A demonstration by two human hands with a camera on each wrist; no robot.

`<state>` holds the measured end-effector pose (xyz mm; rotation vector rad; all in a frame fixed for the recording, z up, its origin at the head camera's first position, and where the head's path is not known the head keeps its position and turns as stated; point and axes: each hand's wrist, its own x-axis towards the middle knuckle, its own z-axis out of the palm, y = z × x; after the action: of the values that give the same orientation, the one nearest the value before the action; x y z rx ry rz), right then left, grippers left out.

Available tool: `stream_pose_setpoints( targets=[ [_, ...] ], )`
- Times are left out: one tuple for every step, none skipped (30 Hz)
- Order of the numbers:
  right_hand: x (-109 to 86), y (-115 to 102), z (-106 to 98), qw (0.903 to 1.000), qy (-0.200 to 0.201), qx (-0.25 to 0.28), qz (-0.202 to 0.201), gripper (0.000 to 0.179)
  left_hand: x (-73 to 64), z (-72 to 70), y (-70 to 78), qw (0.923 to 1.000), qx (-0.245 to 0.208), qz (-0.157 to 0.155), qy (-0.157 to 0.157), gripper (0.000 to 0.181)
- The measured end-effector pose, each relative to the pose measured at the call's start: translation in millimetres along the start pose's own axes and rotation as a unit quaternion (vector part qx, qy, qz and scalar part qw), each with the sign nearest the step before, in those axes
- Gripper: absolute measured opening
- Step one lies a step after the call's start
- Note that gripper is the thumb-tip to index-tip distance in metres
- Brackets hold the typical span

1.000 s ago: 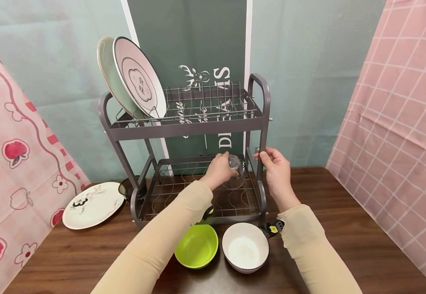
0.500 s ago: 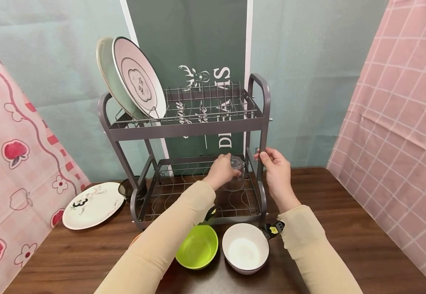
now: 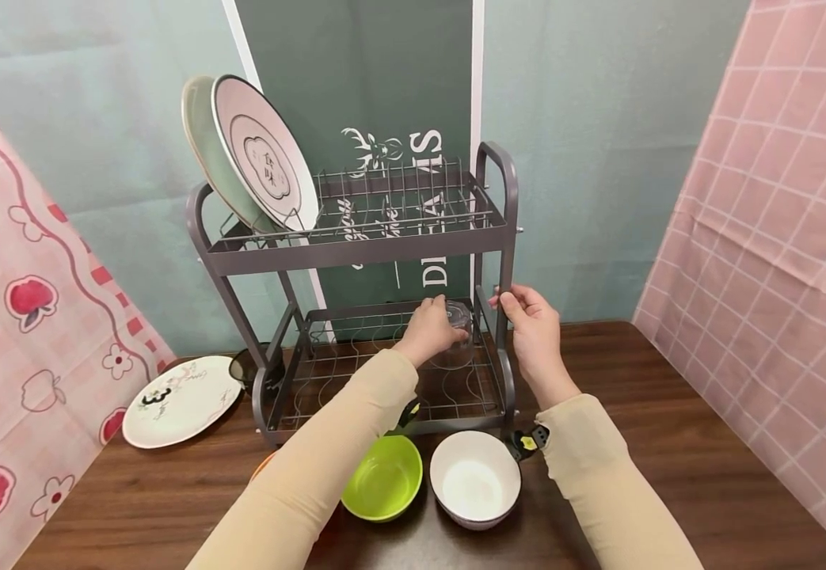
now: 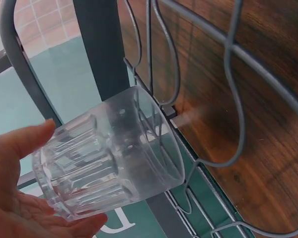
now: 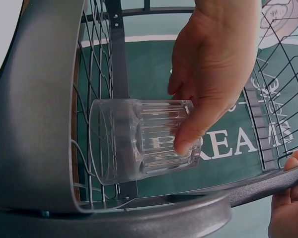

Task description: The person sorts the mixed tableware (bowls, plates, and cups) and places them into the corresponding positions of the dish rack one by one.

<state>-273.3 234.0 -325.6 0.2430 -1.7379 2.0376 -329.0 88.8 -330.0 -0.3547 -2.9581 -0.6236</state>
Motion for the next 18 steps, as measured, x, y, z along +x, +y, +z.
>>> stream_pose_setpoints(
  targets=[
    [-0.1,0.0,-0.2,1.0,0.0,-0.001,0.001,0.024,-0.1,-0.5,0.3,1.0,0.001,0.001,0.002,0.075],
    [-0.2,0.0,-0.4,1.0,0.001,-0.002,0.0,0.026,-0.5,-1.2,0.6,1.0,0.002,0.003,0.003,0.077],
    [-0.4,0.0,-0.6,1.0,0.001,-0.002,0.0,0.027,-0.8,-1.9,0.9,1.0,0.001,0.004,0.003,0.079],
    [-0.7,0.1,-0.8,1.0,0.001,-0.003,0.0,0.027,-1.2,-3.0,1.3,1.0,0.0,0.006,0.002,0.081],
    [-1.0,0.2,-1.0,1.0,0.001,-0.001,0.0,0.026,-2.0,-4.4,1.8,1.0,-0.002,0.007,0.001,0.082],
    [-1.3,0.4,-1.3,1.0,0.001,-0.002,0.0,0.025,-2.8,-5.8,1.9,0.9999,-0.006,0.009,-0.001,0.083],
    [-1.5,0.6,-1.7,1.0,0.0,0.0,0.0,0.022,-4.0,-7.7,2.2,0.9999,-0.012,0.011,-0.004,0.084],
    [-1.8,0.7,-2.0,1.0,-0.001,0.0,0.001,0.02,-5.6,-10.0,2.5,0.9997,-0.017,0.014,-0.007,0.084],
    [-2.1,0.7,-2.5,1.0,-0.003,-0.001,0.002,0.017,-7.1,-12.4,2.7,0.9996,-0.022,0.017,-0.009,0.085],
    [-2.3,0.7,-2.8,1.0,-0.003,-0.004,0.003,0.016,-8.9,-15.0,2.7,0.9994,-0.027,0.021,-0.01,0.085],
    [-2.3,0.6,-3.2,1.0,-0.003,-0.004,0.004,0.015,-11.2,-18.0,2.6,0.999,-0.034,0.027,-0.012,0.085],
    [-2.3,0.3,-3.3,1.0,-0.003,-0.008,0.004,0.015,-13.5,-21.3,2.3,0.9985,-0.041,0.034,-0.015,0.086],
    [-1.9,0.1,-3.5,1.0,-0.003,-0.007,0.005,0.015,-16.2,-25.1,2.2,0.9981,-0.045,0.04,-0.017,0.087],
    [-1.5,-0.2,-3.4,1.0,-0.003,-0.008,0.004,0.015,-19.2,-28.9,1.5,0.9977,-0.046,0.046,-0.02,0.087],
    [-1.0,-0.4,-3.3,1.0,-0.003,-0.007,0.004,0.016,-22.2,-32.3,0.5,0.9974,-0.044,0.053,-0.021,0.087],
    [-0.5,-0.4,-2.9,1.0,-0.004,-0.009,0.002,0.017,-25.7,-36.0,-0.9,0.997,-0.044,0.06,-0.024,0.088],
    [0.0,-0.5,-2.6,1.0,-0.005,-0.007,0.0,0.019,-29.4,-39.5,-2.5,0.9965,-0.043,0.066,-0.026,0.088],
    [0.4,-0.5,-2.3,1.0,-0.006,-0.007,0.0,0.018,-33.2,-42.8,-4.4,0.9962,-0.041,0.072,-0.029,0.088]
  ],
)
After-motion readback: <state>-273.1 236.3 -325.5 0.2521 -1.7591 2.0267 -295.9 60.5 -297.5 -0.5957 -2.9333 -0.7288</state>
